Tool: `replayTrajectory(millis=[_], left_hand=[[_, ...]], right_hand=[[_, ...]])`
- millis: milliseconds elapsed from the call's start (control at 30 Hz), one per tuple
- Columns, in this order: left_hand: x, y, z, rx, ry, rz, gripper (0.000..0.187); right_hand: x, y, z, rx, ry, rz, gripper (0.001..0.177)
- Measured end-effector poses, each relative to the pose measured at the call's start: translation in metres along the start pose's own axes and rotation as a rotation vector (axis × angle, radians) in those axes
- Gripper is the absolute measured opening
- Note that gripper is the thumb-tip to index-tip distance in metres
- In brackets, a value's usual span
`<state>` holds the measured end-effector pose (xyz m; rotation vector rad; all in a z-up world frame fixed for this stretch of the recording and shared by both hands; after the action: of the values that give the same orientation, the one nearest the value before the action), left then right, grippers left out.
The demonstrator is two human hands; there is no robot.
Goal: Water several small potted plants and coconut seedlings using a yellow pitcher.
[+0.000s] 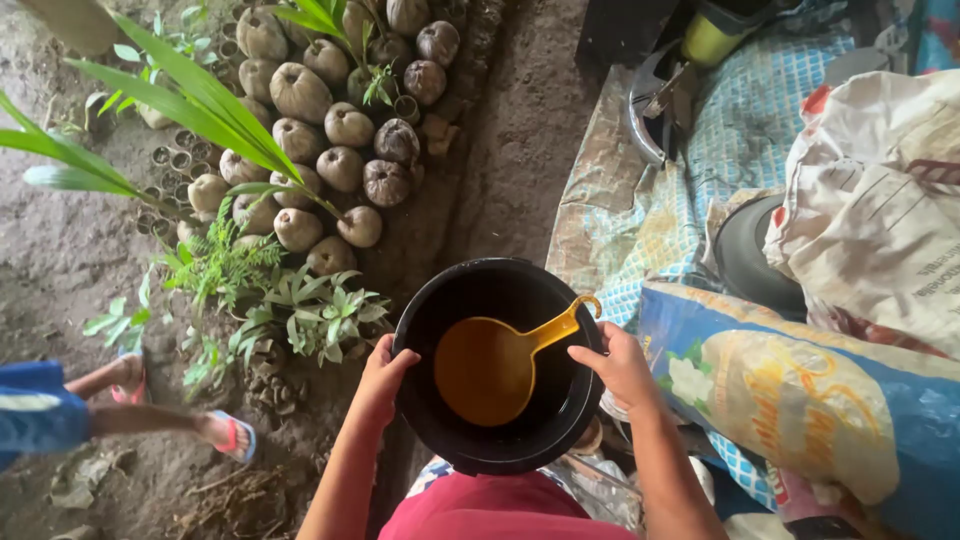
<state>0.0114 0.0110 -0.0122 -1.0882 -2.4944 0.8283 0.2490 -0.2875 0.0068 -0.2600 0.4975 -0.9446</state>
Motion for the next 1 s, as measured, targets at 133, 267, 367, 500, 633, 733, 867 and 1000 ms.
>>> replayTrajectory(millis=[133,267,367,500,633,733,867,1000], left_hand=[[0.018,0.019,0.009,-0.024,0.064,0.001,0.032],[0.028,0.030,-0.005,-0.047,0.064,0.037,0.035],[0.034,0.039,-0.008,-0.046,0.087,0.062,0.035],[0.039,0.047,-0.020,-0.004,0.118,0.050,0.036],[0.044,0.061,-0.017,-0.021,0.107,0.065,0.037],[0.047,0.064,-0.010,-0.034,0.121,0.039,0.035],[0.043,0.079,-0.025,-0.020,0.096,-0.022,0.041],[0.039,0.085,-0.026,-0.084,0.132,-0.084,0.042]], right_hand=[[-0.012,0.009,-0.005,-0.029,0.011,-0.026,0.030],[-0.026,0.014,-0.004,0.027,0.067,-0.021,0.029],[-0.026,0.018,-0.017,0.017,0.094,-0.040,0.030],[-0.027,0.028,-0.030,0.032,0.138,-0.028,0.029],[-0.042,0.040,-0.015,-0.065,0.206,-0.080,0.034],[-0.037,0.053,-0.024,-0.030,0.169,-0.013,0.034],[-0.041,0.091,-0.007,-0.028,0.119,0.022,0.035],[-0.041,0.112,0.009,-0.070,0.077,0.080,0.035]])
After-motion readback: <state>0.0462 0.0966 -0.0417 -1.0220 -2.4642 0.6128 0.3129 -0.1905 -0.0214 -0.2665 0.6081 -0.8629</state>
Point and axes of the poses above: each hand's wrist, its own y-axis towards the middle knuckle, its own x-axis out of the back of the hand, z = x × y, the point moved 2 cm from there along y, towards the middle knuckle, and after that the axes turned 12 degrees about y, right-handed, at the moved point
